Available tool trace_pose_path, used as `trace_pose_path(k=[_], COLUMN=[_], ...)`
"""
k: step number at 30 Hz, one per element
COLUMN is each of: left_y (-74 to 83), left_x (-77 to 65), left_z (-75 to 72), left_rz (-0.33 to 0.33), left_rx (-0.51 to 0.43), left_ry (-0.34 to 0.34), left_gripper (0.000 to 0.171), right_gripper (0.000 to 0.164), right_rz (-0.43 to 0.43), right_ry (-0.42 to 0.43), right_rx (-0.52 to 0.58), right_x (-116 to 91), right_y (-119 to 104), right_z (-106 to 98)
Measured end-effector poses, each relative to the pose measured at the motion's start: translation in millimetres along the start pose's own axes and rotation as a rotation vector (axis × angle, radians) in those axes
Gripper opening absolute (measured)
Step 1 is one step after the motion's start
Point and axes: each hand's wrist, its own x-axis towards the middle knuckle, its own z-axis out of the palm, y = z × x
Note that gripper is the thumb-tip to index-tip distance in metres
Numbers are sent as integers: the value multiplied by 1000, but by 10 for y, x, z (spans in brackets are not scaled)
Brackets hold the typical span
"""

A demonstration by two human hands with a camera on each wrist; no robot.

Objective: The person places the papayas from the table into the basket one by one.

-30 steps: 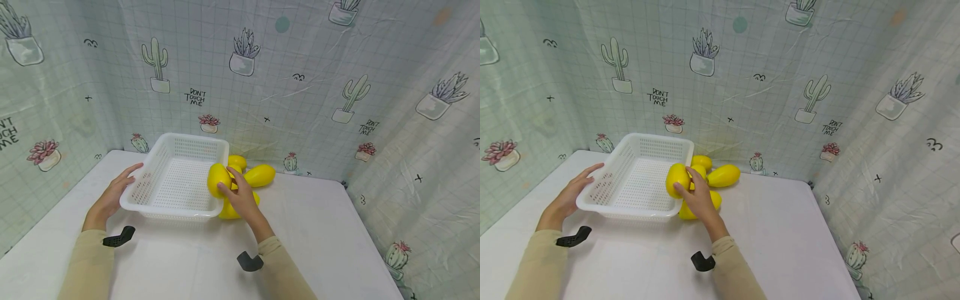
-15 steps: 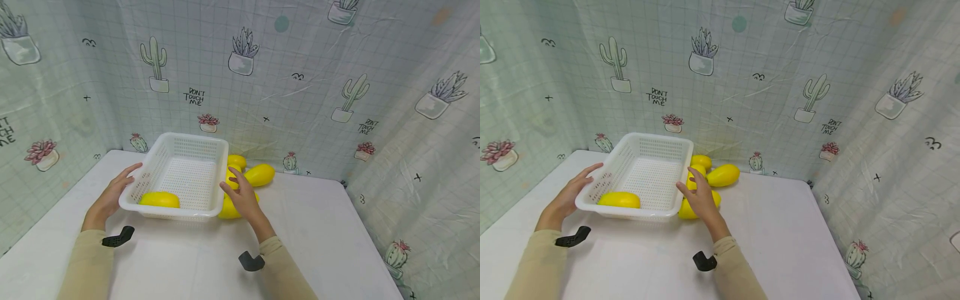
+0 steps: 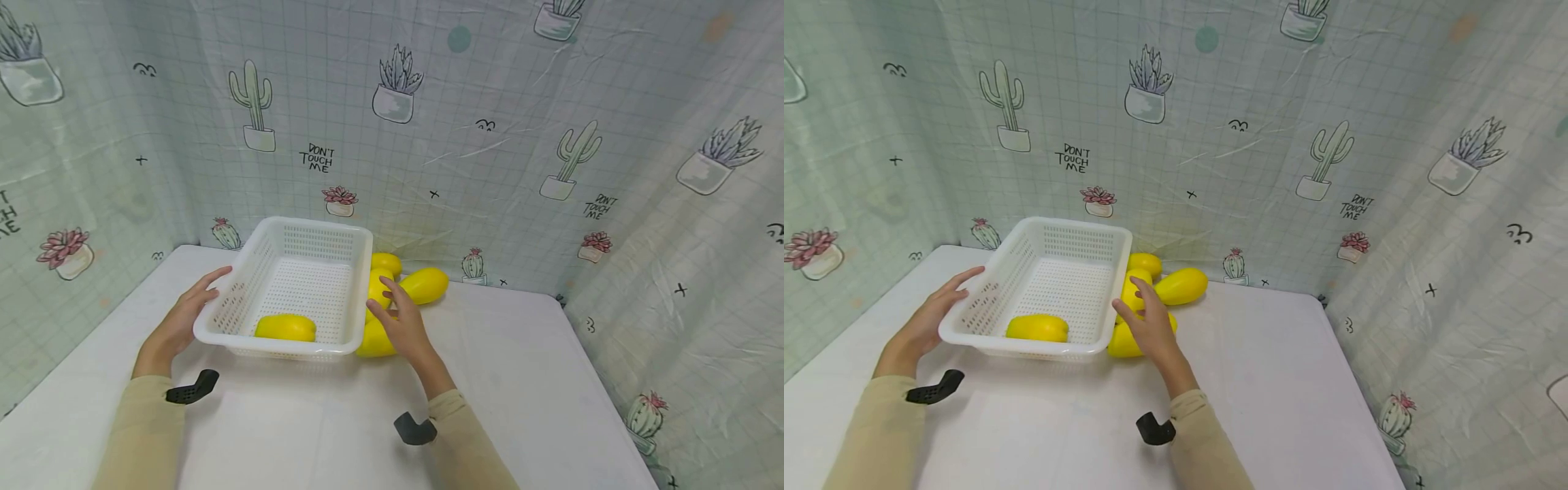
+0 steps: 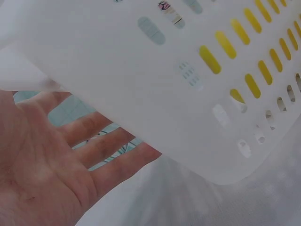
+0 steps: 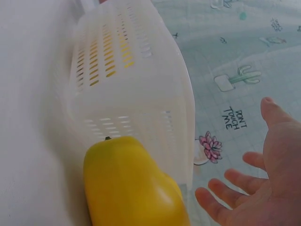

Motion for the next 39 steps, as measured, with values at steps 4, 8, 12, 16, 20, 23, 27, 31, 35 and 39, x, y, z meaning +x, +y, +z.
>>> trace_pose_path(k=[4,8,12,16,20,23,27,31,35,39], left_y=[1,0,1,0,-2,-2,-7,-10,-9,-6], left_x=[-5,-4,-3,2,7,3,0,0,1,-2], left_z=[3,7,4,-2,-1,-1,-8,-11,-11,-7], left_rz=[1,4,1,3,7,9,7,5,7,11], left_rx=[3,3,6,12,11,9,8,6,7,11], left_ry=[2,1,2,2,1,0,0,-2,-3,-2], left_gripper=[51,52,53,52,52,52,53,53,53,53], right_gripper=[60,60,62,63,61,58,57,59,62,62], right_rz=[-7,-12,-15,-7,10,22,31,42,45,49], right_ry=[13,19,26,32,34,37,42,45,51,58], right_rx=[26,27,8,3,10,12,12,13,3,-14], right_x=[-11,-11,-6,-10,-21,-31,-44,-55,-59,-58], right_y=[11,59,102,122,134,134,134,140,158,177], right_z=[-18,-22,-19,-22,-36,-48,-58,-68,-78,-92])
